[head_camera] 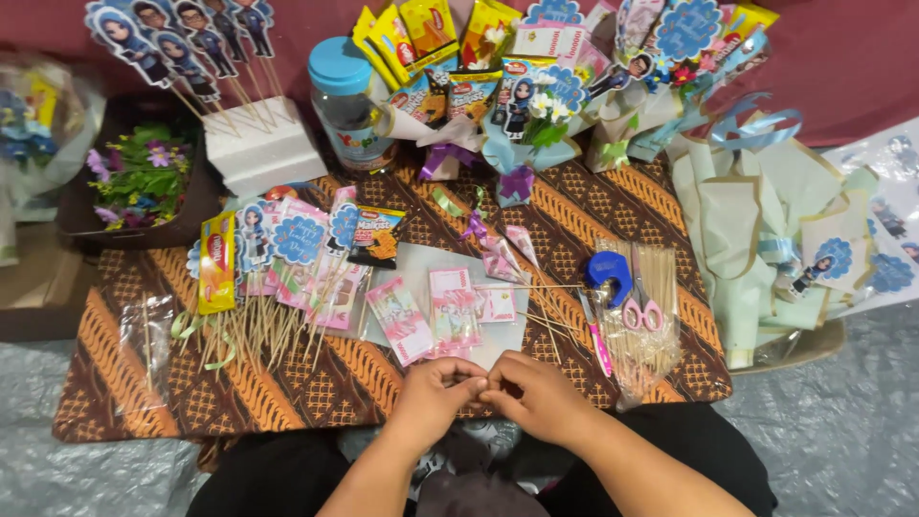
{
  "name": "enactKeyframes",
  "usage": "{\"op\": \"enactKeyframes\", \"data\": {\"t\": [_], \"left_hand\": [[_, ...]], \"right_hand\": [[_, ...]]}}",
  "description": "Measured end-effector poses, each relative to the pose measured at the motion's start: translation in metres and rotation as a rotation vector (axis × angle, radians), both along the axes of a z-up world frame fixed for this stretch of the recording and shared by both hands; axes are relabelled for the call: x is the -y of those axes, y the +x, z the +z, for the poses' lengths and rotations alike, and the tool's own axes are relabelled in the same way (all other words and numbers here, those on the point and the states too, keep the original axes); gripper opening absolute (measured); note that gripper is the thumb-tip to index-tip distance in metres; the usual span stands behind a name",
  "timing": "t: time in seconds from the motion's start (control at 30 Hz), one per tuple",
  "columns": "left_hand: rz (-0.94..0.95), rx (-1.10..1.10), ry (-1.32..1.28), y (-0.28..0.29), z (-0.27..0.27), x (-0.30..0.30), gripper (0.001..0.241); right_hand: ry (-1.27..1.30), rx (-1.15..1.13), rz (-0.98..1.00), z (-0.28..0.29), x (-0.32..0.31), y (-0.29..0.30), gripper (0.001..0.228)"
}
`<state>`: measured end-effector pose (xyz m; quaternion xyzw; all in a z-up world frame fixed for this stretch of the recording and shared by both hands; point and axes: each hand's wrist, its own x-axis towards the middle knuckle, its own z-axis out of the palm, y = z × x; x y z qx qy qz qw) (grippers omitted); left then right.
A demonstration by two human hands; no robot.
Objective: Assembling a money bouquet by folding banknotes and attaching them to wooden skewers
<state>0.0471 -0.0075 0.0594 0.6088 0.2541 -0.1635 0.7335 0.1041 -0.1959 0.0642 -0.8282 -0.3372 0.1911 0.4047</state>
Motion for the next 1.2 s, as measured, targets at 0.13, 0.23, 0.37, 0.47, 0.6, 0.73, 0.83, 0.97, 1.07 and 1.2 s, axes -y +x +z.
{"op": "enactKeyframes", "data": {"t": [0.13, 0.23, 0.37, 0.47, 0.6, 0.73, 0.83, 0.97, 1.07, 1.2], "left_hand": [[0.148, -0.044, -0.197, -0.005, -0.008, -0.002, 0.011], [0.172, 0.052, -0.222, -0.013, -0.032, -0.002, 0.010], [0.190, 0.011, -0.488, -0.026, -0.048, -0.005, 0.007], [0.227, 0.016, -0.518, -0.028, -0.041, -0.010, 0.011], [0.226, 0.052, -0.323, -0.027, -0.035, -0.021, 0.015], [0.104, 0.107, -0.124, -0.026, -0.027, -0.022, 0.038], [0.052, 0.109, -0.136, -0.026, -0.035, -0.022, 0.010], [0.077, 0.052, -0.219, -0.026, -0.040, -0.021, 0.004], [0.114, -0.031, -0.258, -0.024, -0.041, -0.022, 0.018], [-0.374, -0.298, 0.375, -0.010, 0.121, -0.060, 0.030]], "right_hand": [[0.318, 0.314, -0.056, -0.016, -0.008, -0.005, 0.016], [0.236, 0.192, -0.213, -0.037, -0.006, -0.009, 0.032], [0.384, 0.411, -0.045, -0.029, -0.015, -0.015, 0.018], [0.421, 0.501, -0.006, -0.018, -0.023, -0.015, 0.015], [0.308, 0.293, -0.100, -0.036, -0.024, -0.016, 0.011], [0.332, 0.252, -0.048, -0.037, -0.023, -0.015, 0.011], [0.392, 0.212, -0.019, -0.039, -0.022, -0.012, 0.014], [0.292, 0.108, -0.082, -0.045, -0.019, -0.011, 0.024], [0.232, 0.120, -0.033, -0.050, -0.016, -0.009, 0.032], [0.292, 0.291, 0.108, -0.027, -0.024, -0.011, 0.012]]}}
